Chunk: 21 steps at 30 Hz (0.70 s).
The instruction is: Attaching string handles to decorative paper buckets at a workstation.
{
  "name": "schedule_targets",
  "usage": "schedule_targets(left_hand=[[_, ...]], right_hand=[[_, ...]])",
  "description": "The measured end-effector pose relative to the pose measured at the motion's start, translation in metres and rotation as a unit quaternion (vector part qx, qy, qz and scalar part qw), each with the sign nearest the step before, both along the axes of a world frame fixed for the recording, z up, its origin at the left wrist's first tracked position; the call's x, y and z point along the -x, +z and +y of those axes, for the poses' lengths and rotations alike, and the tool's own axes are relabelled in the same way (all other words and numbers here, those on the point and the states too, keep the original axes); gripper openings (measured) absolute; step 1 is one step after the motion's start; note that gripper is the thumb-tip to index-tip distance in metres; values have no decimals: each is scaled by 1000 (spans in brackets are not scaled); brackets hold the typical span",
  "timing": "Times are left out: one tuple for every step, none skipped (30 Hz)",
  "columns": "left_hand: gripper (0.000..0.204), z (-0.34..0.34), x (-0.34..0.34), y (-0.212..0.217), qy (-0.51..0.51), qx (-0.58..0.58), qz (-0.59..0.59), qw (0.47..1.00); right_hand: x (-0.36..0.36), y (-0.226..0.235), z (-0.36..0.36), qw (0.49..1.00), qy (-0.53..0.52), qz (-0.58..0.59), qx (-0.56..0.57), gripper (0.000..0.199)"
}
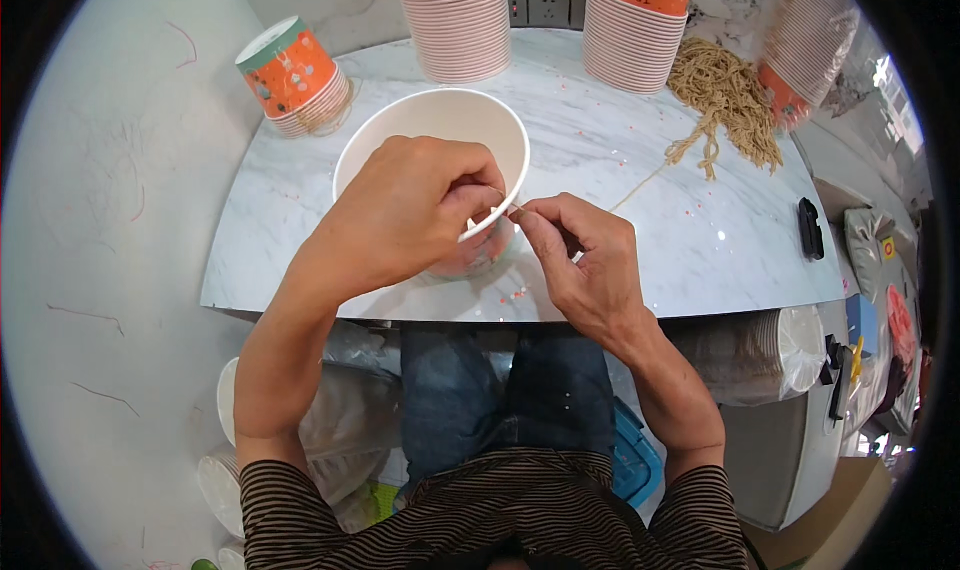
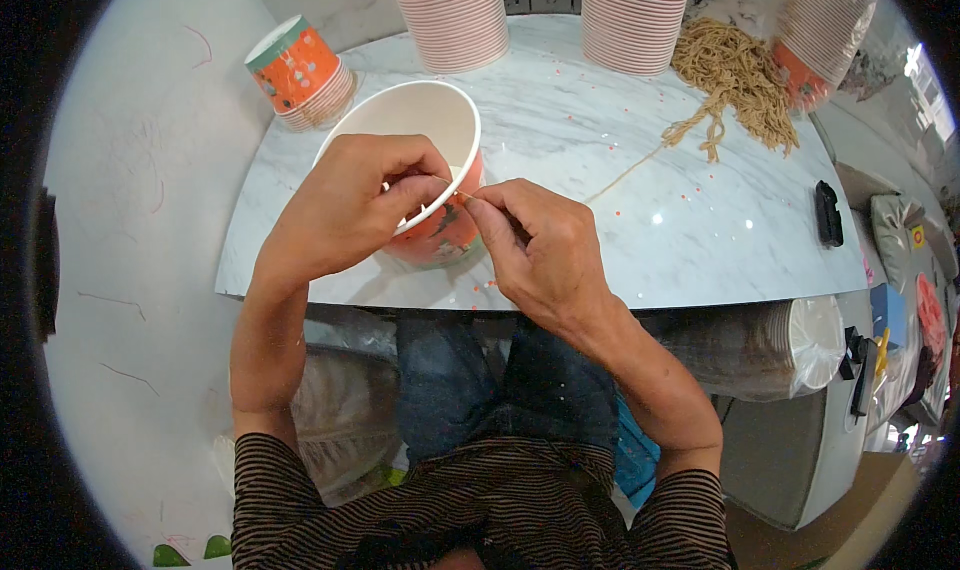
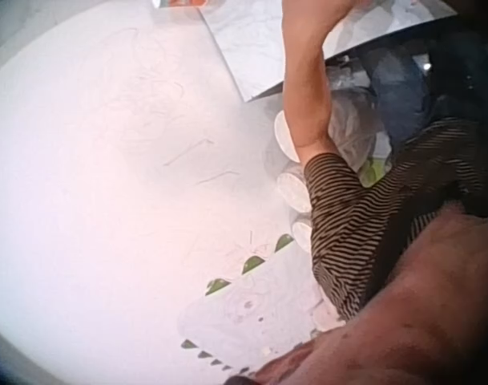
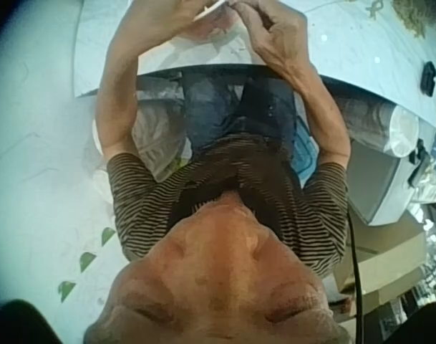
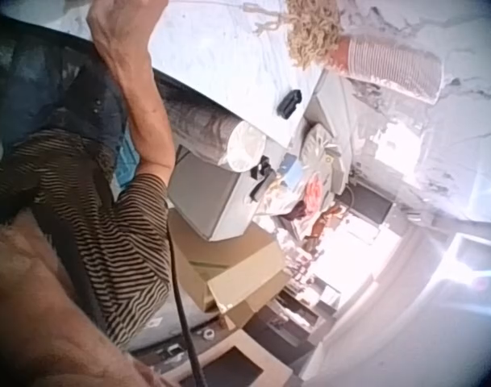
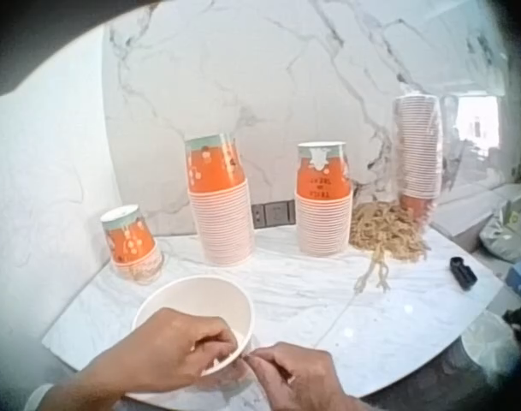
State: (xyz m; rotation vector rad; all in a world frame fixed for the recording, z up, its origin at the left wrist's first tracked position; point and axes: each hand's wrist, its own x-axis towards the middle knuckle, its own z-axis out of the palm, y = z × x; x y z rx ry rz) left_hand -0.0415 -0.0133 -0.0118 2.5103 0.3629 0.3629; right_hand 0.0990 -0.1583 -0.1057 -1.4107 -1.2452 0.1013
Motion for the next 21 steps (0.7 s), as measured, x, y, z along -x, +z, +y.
schedule_targets(left_hand=[[11, 0, 1, 1, -1, -1, 1, 1000], [12, 0, 3, 3, 14, 28, 3, 1000], [13, 0, 5, 5, 28, 58, 5, 998], [13, 1, 6, 6, 29, 56, 6, 998], [14, 3, 7, 6, 34, 96, -13, 995], [14, 5, 7, 7, 39, 135, -31, 990], [14, 5, 9, 9, 38, 134, -30, 990], [15, 6, 11, 12, 48, 175, -56, 982], [15, 6, 14, 15, 58, 215, -83, 971], [14, 8, 16, 14, 43, 236, -106, 965], [14, 7, 15, 10, 42, 234, -105, 966], [13, 4, 12, 6, 5, 246, -125, 961], [13, 0, 9, 3, -30, 258, -144, 955], [10, -7, 7, 7, -17, 306, -79, 949], [10, -16, 2, 6, -17, 254, -77, 964], [10, -24, -4, 5, -18, 202, -76, 976], [8, -22, -7, -3, -23, 117, -112, 987], [8, -19, -6, -6, -21, 116, -113, 987], [7, -17, -6, -7, -22, 53, -112, 992], [6, -14, -6, -7, -23, -10, -110, 994], [6, -12, -6, -7, -21, -9, -110, 994]], right_hand=[[0, 0, 0, 1000, -1, 1, -1, 11], [1, -1, -1, 999, 14, 27, 13, 12], [2, -1, -1, 998, 29, 53, 27, 13], [3, -2, -1, 998, 29, 54, 26, 13], [3, -4, -1, 998, 30, 57, 19, 14], [3, -5, -1, 998, 30, 60, 12, 15], [2, -6, -1, 998, 29, 60, 10, 15], [2, -7, -1, 997, 31, 72, 29, 15], [2, -7, -1, 995, 33, 84, 47, 15], [3, -9, 2, 995, 31, 84, 44, 15], [6, -8, 7, 995, 47, 81, 40, 14], [10, -5, 11, 994, 63, 78, 35, 14], [13, 2, 10, 987, 84, 115, 81, 12], [13, -3, 13, 987, 82, 114, 79, 12], [12, -12, 18, 992, 81, 84, 56, 10], [11, -16, 20, 995, 80, 54, 34, 9], [13, -12, 19, 994, 87, 54, 42, 7], [13, -6, 16, 994, 89, 53, 41, 7], [10, 3, 11, 995, 95, 11, 32, 7], [6, 10, 5, 994, 101, -30, 22, 7], [1, 16, -2, 994, 100, -41, 27, 7]])
